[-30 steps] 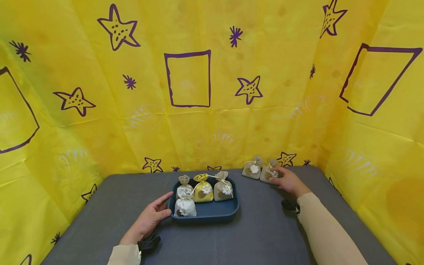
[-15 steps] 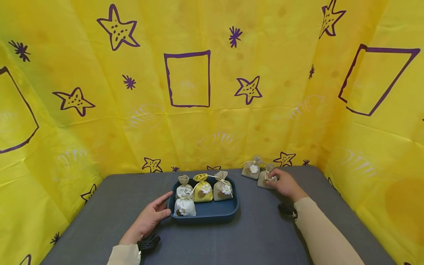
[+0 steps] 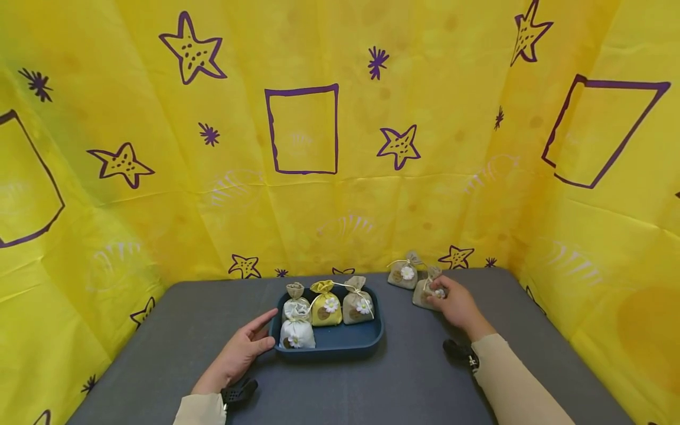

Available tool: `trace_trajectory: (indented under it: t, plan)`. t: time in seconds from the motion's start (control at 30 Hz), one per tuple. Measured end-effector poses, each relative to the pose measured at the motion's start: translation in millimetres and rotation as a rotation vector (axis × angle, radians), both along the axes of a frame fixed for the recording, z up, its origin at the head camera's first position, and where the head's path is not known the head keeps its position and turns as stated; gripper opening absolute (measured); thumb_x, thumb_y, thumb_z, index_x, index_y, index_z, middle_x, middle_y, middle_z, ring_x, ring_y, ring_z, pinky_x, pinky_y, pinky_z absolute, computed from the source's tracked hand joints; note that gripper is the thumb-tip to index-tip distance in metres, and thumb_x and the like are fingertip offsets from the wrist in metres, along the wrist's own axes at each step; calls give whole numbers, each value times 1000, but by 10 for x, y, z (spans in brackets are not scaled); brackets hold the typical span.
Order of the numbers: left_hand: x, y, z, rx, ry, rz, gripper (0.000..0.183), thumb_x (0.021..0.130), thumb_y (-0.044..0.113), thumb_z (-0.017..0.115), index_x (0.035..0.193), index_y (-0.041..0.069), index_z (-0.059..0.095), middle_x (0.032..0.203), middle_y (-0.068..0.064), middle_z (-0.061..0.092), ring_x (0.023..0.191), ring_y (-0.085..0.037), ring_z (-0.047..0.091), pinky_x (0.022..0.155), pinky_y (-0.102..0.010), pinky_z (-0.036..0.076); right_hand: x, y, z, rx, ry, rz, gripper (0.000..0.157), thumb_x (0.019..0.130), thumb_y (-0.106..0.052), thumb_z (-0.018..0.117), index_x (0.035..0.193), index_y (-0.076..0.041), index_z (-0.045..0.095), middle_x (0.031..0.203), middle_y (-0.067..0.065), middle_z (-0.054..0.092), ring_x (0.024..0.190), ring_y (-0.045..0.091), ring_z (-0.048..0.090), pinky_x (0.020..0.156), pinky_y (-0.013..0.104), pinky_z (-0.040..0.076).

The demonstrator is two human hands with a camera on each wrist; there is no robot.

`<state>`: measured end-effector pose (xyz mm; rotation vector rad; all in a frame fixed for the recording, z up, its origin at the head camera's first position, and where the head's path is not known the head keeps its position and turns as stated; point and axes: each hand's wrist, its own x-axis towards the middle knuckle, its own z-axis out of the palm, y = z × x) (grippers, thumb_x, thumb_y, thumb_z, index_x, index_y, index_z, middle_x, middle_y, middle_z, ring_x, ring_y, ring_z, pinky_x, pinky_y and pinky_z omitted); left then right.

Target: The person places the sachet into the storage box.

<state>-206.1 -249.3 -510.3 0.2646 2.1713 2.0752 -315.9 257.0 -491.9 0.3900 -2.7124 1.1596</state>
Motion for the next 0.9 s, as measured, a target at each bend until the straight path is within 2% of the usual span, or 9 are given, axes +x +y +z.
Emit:
trace_trajectory:
  t: [0.1,0.5,0.67,0.9]
  plan:
    - [1,0,-1,2,-6,-1,63,96,8,67,153,6,40,159,-22,26,143,-41,27,107,-50,35,40,12,-41,-13,-5,-15,26,91,-20,76,111,-10,63,110,16,66,83,24,63,61,35,49]
    - [13,-1,-2,12,-19,-6,63,96,7,67,153,6,39,159,-20,26,143,-39,27,108,-48,35,186,4,-45,-109,-30,-55,32,88,-24,79,114,-8,68,122,21,63,98,36,65,65,35,54]
    - [12,-9,2,-9,-18,14,62,96,8,67,152,8,42,159,-19,27,143,-39,29,107,-51,35,272,-32,32,-175,-44,-65,39,88,-30,79,118,-7,68,124,19,62,102,36,64,66,34,54]
    - [3,-3,-1,-2,-24,17,63,95,8,69,152,9,42,159,-18,27,143,-39,27,108,-51,34,425,-151,220,-173,-39,-88,42,89,-32,78,121,-6,67,126,19,62,105,37,63,70,31,54]
